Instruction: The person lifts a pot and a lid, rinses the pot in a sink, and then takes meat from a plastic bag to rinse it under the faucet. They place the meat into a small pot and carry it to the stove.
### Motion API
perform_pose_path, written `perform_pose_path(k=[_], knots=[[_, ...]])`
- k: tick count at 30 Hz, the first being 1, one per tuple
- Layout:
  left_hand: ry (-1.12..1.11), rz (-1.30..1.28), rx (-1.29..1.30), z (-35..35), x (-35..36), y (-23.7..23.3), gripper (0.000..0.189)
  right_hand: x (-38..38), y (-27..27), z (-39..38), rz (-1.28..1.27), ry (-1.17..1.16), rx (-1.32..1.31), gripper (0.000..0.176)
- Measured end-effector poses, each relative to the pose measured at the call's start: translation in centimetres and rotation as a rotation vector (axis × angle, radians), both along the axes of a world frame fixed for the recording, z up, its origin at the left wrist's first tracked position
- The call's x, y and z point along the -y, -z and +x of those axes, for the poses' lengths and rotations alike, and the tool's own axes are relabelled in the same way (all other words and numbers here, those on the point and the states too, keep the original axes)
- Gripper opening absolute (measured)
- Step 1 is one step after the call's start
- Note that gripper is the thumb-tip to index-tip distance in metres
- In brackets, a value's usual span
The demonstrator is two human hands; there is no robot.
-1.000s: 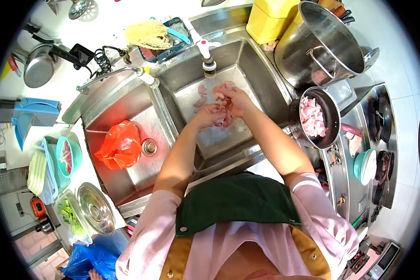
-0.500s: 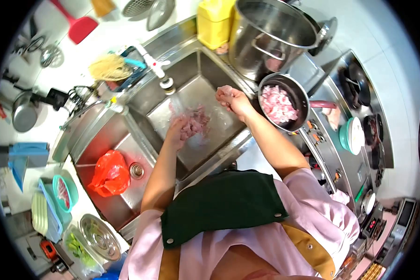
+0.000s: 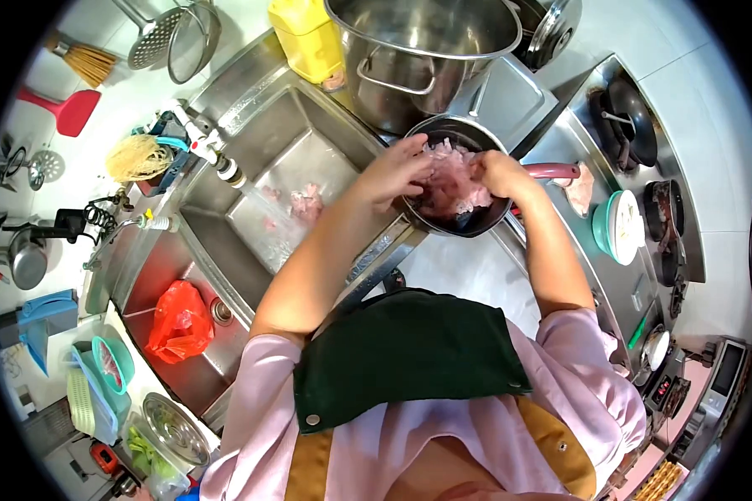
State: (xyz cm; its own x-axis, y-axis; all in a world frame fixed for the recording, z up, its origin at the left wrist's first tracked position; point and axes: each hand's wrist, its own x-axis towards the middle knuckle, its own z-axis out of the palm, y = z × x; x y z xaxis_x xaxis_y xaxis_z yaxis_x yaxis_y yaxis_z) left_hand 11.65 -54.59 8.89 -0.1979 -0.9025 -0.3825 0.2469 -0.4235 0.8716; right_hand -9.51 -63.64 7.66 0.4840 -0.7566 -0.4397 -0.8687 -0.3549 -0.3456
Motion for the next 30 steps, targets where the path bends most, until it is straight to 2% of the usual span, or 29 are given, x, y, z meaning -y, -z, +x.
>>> perform_pose_path(k=[1, 2, 4, 6, 7, 9, 10, 11, 13, 15, 17, 19, 20, 22, 23, 25, 29, 30], knots=[[-0.061, 0.041, -0.1, 1.1, 0.0, 0.5, 0.041, 0.2, 0.0, 0.0, -0.063, 0.031, 0.046, 0.019], [-0.068, 0.055, -0.096, 2.4, -0.4, 0.8, 0.041, 0.1, -0.6, 0.4, -0.123, 0.058, 0.091, 0.018], [-0.293, 0.02, -0.158, 5.9, -2.0, 1.3, 0.03, -0.7, -1.7, 2.1, -0.281, 0.034, 0.308, 0.018], [-0.418, 0.043, -0.075, 10.9, -3.7, 4.6, 0.024, -1.5, -2.6, 5.1, -0.247, -0.058, 0.569, 0.018], [-0.512, 0.054, 0.001, 13.2, -5.4, 6.4, 0.02, -2.4, -2.9, 7.2, -0.132, -0.052, 0.645, 0.02], [-0.654, 0.116, 0.016, 16.7, -8.9, 7.8, 0.016, -4.6, -3.5, 12.6, 0.058, -0.126, 0.643, 0.024], [-0.759, 0.161, 0.014, 18.1, -10.4, 8.7, 0.013, -5.0, -1.6, 15.4, 0.051, -0.266, 0.724, 0.026], [-0.835, 0.209, -0.016, 20.3, -13.0, 10.7, 0.013, -6.1, 1.0, 20.8, 0.169, -0.369, 0.689, 0.027], [-0.965, 0.31, -0.044, 20.8, -16.2, 12.2, 0.016, -6.8, 6.1, 25.8, 0.091, -0.355, 0.617, 0.027], [-0.97, 0.315, -0.125, 21.1, -18.8, 15.0, 0.016, -6.9, 12.1, 28.9, 0.256, -0.224, 0.465, 0.029], [-0.983, 0.35, -0.17, 20.9, -20.8, 16.7, 0.016, -7.1, 17.8, 30.5, 0.574, 0.156, 0.372, 0.029], [-1.023, 0.404, -0.199, 19.8, -22.0, 16.5, 0.016, -6.5, 25.4, 31.1, 0.403, 0.098, 0.279, 0.03], [-1.019, 0.404, -0.212, 19.6, -22.9, 17.3, 0.015, -6.2, 27.8, 31.3, 0.409, 0.086, 0.275, 0.03], [-1.055, 0.479, -0.224, 19.0, -23.7, 16.9, 0.013, -6.5, 31.3, 31.4, 0.184, 0.085, 0.244, 0.03], [-1.059, 0.479, -0.228, 18.8, -24.2, 17.3, 0.012, -6.9, 31.0, 31.9, 0.193, 0.068, 0.239, 0.03], [-1.057, 0.485, -0.213, 18.8, -24.7, 17.7, 0.01, -7.3, 28.7, 33.8, -0.086, -0.1, 0.085, 0.033], [-1.079, 0.497, -0.197, 19.1, -24.9, 18.5, 0.01, -6.6, 37.8, 35.4, -0.152, -0.075, 0.155, 0.035], [-1.072, 0.492, -0.2, 19.2, -24.9, 18.7, 0.011, -6.6, 39.3, 35.7, 0.001, -0.218, 0.051, 0.031]])
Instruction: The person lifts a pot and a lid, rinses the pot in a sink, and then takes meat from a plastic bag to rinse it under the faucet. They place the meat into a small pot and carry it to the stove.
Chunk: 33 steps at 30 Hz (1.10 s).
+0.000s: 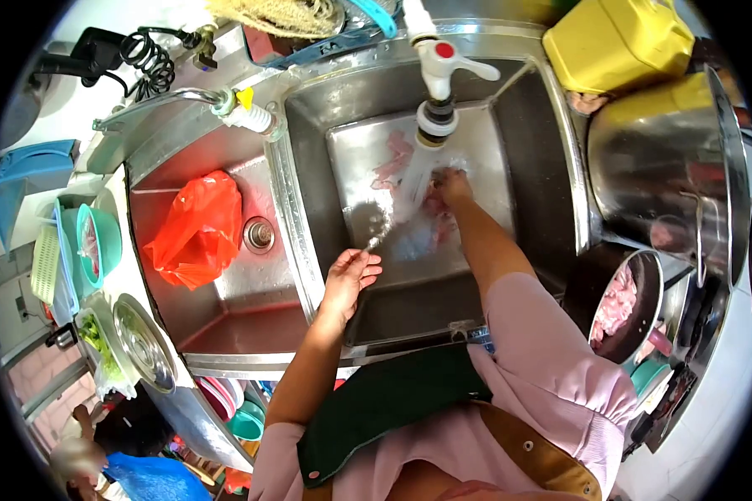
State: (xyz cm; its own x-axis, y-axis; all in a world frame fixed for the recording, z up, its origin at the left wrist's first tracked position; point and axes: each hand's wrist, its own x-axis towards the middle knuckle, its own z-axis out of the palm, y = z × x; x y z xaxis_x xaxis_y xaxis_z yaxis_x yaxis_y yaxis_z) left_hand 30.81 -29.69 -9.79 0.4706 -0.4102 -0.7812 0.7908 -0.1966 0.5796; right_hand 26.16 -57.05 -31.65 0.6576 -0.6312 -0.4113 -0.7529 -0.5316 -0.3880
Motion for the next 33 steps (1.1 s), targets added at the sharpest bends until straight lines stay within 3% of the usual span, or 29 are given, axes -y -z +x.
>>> perform_pose_path(k=[2, 4, 5, 7, 8, 10, 13, 16, 20, 22, 23, 25, 29, 31, 33], knots=[[-0.009, -0.009, -0.006, 0.2, 0.3, 0.3, 0.011, -1.2, 3.4, 0.2, 0.134, -0.16, -0.125, 0.029], [0.001, -0.005, -0.013, 0.5, 0.8, 0.6, 0.012, -3.4, 7.0, 0.4, 0.022, -0.155, 0.103, 0.026], [0.007, 0.013, 0.018, 0.7, 1.1, 0.9, 0.015, -4.4, 4.9, 0.9, 0.025, -0.176, 0.102, 0.026], [0.0, 0.051, 0.081, 0.9, 1.5, 1.7, 0.024, -7.3, -5.1, 1.9, 0.694, -0.096, 0.251, 0.024], [-0.015, 0.071, 0.112, 1.0, 1.5, 2.1, 0.029, -8.6, -8.5, 2.1, 0.707, -0.12, 0.246, 0.024], [-0.121, -0.006, 0.079, 1.3, 1.9, 1.2, 0.037, -10.7, -14.0, 2.5, 1.092, -0.109, 0.59, 0.032], [-0.144, -0.166, 0.286, 1.7, 1.9, -1.5, 0.036, -12.6, -19.7, 2.5, 1.207, -0.12, 0.768, 0.04], [-0.186, -0.221, 0.386, 2.0, 1.0, -4.7, 0.035, -13.1, -24.6, 2.7, 1.303, -0.15, 0.819, 0.034], [-0.241, -0.277, 0.37, 1.5, -0.2, -9.2, 0.033, -13.7, -28.4, 2.4, 1.053, -0.272, 0.76, 0.028], [-0.251, -0.3, 0.402, 1.3, -1.2, -9.5, 0.032, -14.1, -29.8, 2.6, 0.306, -0.538, 1.075, 0.025], [-0.243, -0.335, 0.427, 1.1, -1.6, -9.9, 0.031, -14.5, -30.8, 2.5, 0.301, -0.546, 1.083, 0.025], [-0.237, -0.366, 0.485, 0.7, -2.3, -10.5, 0.029, -15.4, -33.1, 1.9, 0.596, -0.339, 0.923, 0.024], [-0.103, -0.319, 0.697, 0.6, -3.9, -12.2, 0.029, -16.3, -35.1, 1.6, 0.523, -0.51, 0.915, 0.022], [-0.07, -0.309, 0.741, 0.7, -4.8, -12.7, 0.027, -16.5, -35.9, 1.7, 0.353, -0.697, 0.934, 0.021], [-0.061, -0.351, 0.77, 0.7, -5.4, -13.4, 0.023, -16.7, -36.7, 1.5, 0.289, -0.726, 0.927, 0.018]])
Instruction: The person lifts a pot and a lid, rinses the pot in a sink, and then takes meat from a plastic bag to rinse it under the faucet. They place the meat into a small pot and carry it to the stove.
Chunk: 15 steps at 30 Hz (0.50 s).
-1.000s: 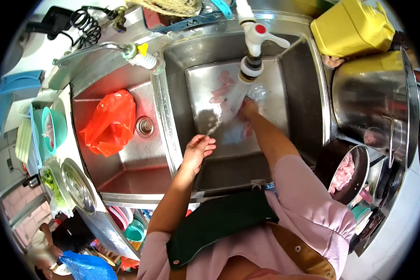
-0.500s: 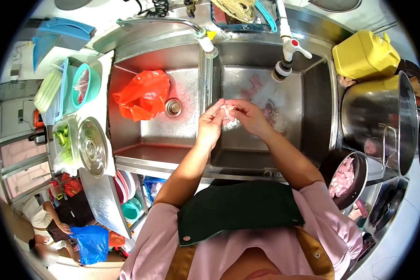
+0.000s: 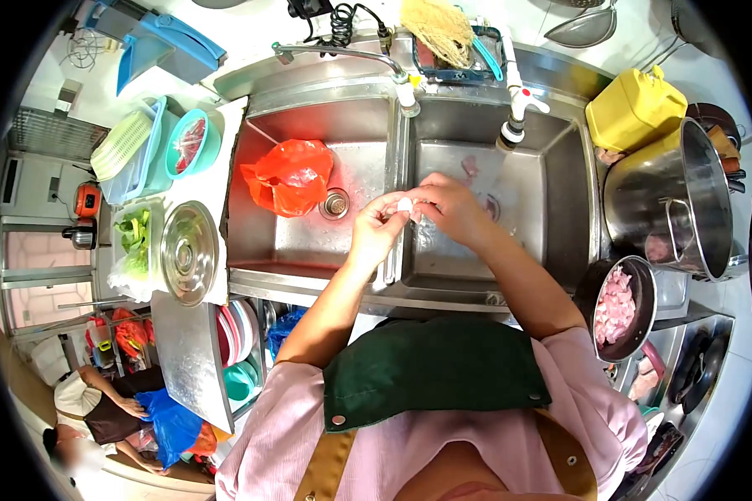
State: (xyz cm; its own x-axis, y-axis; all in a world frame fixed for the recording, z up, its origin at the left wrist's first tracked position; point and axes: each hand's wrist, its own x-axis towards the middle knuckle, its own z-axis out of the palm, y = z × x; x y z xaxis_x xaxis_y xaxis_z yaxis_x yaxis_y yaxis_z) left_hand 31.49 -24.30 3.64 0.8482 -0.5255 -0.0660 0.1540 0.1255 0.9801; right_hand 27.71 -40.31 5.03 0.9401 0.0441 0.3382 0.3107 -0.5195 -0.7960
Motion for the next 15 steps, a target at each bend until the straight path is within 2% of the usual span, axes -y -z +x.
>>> perform_pose_path(k=[4, 11, 13, 15], knots=[[0.052, -0.002, 0.008, 0.0, -1.2, -1.0, 0.02, -0.3, -1.2, -0.2, -0.111, -0.028, 0.07, 0.008], [0.068, 0.092, 0.063, -0.6, -1.9, -2.7, 0.019, -1.2, -2.9, -1.0, -0.178, -0.025, 0.043, 0.005], [0.038, -0.017, -0.152, -0.3, -1.9, -2.5, 0.019, -1.4, -2.7, -1.0, -0.211, -0.004, 0.126, 0.003], [0.029, 0.001, -0.201, -0.4, -1.9, -3.2, 0.02, -1.6, -2.7, -1.0, -0.207, 0.007, 0.149, 0.003]])
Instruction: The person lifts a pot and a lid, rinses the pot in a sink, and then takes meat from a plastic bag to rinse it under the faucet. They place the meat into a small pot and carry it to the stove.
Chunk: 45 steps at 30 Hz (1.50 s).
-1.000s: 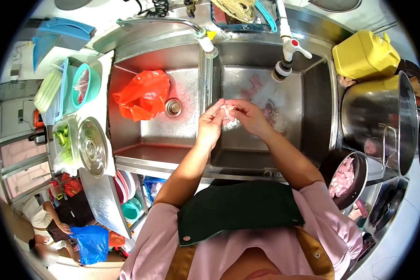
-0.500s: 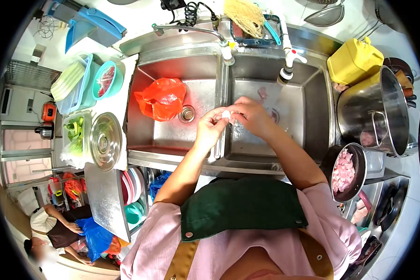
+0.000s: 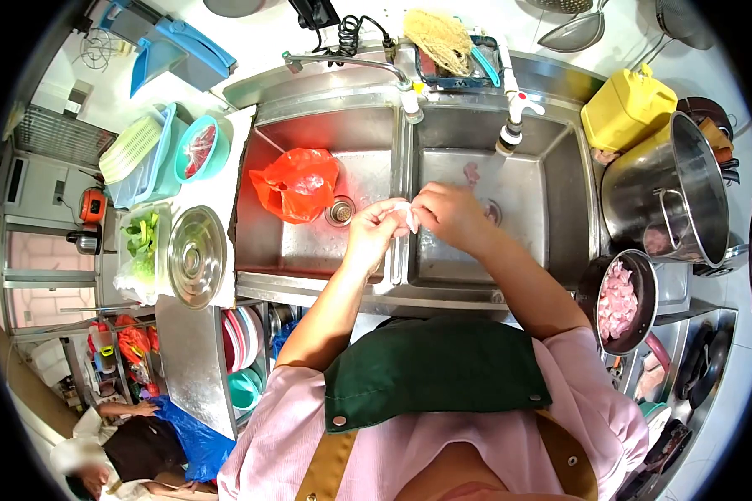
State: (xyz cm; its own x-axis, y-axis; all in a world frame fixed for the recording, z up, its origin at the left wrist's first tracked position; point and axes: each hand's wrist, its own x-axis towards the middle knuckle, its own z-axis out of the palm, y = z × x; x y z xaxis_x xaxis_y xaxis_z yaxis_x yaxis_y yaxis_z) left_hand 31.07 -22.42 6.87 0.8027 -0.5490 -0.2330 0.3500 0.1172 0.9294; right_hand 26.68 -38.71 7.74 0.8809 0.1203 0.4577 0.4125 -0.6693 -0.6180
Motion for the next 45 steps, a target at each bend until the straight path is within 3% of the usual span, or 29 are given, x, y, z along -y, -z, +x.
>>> perform_pose_path(k=[11, 14, 17, 19, 22, 25, 32, 35, 37, 41, 43, 45], knots=[[0.071, 0.087, 0.07, 0.5, 1.0, 0.6, 0.012, -0.6, 2.1, 0.3, 0.027, 0.031, -0.027, 0.009], [0.041, 0.192, 0.099, 0.4, 1.3, -0.2, 0.014, 0.3, 2.7, 0.6, 0.204, 0.196, -0.074, 0.011], [-0.102, -0.008, -0.124, 0.3, 1.3, -0.3, 0.018, 0.7, 2.3, 0.4, 0.428, 0.193, -0.143, 0.01], [-0.09, -0.01, -0.04, 0.5, 1.0, -0.1, 0.027, 0.8, 1.6, 0.1, 0.197, 0.115, -0.121, 0.006], [-0.011, 0.066, 0.115, 0.9, 0.4, 0.3, 0.035, 0.3, 0.9, 0.5, 0.245, 0.066, 0.078, 0.007], [-0.041, 0.173, 0.201, 0.5, 0.4, -0.4, 0.035, 0.1, -0.2, 0.1, 0.122, 0.015, 0.032, 0.013], [-0.094, 0.33, 0.421, 0.1, 0.3, -0.8, 0.029, -0.3, 0.5, 0.5, -0.023, -0.006, 0.108, 0.01], [-0.102, 0.384, 0.565, 0.1, 0.3, -1.0, 0.026, -0.8, -0.1, 0.3, 0.015, 0.069, -0.036, 0.008], [-0.045, 0.205, 0.254, 0.6, 0.1, -0.9, 0.024, -1.0, -0.2, 0.5, 0.006, 0.013, 0.011, 0.007], [-0.001, 0.119, 0.097, 0.8, 0.4, -1.0, 0.021, -1.1, 1.0, 0.8, 0.163, 0.057, -0.024, 0.007], [-0.068, -0.025, -0.025, 0.8, 0.8, -1.0, 0.017, -0.6, 2.6, 1.2, 0.622, 0.22, -0.241, 0.005], [-0.098, -0.037, -0.056, 0.7, 1.1, -1.2, 0.017, 0.2, 2.9, 0.9, 0.598, 0.188, -0.232, 0.004]])
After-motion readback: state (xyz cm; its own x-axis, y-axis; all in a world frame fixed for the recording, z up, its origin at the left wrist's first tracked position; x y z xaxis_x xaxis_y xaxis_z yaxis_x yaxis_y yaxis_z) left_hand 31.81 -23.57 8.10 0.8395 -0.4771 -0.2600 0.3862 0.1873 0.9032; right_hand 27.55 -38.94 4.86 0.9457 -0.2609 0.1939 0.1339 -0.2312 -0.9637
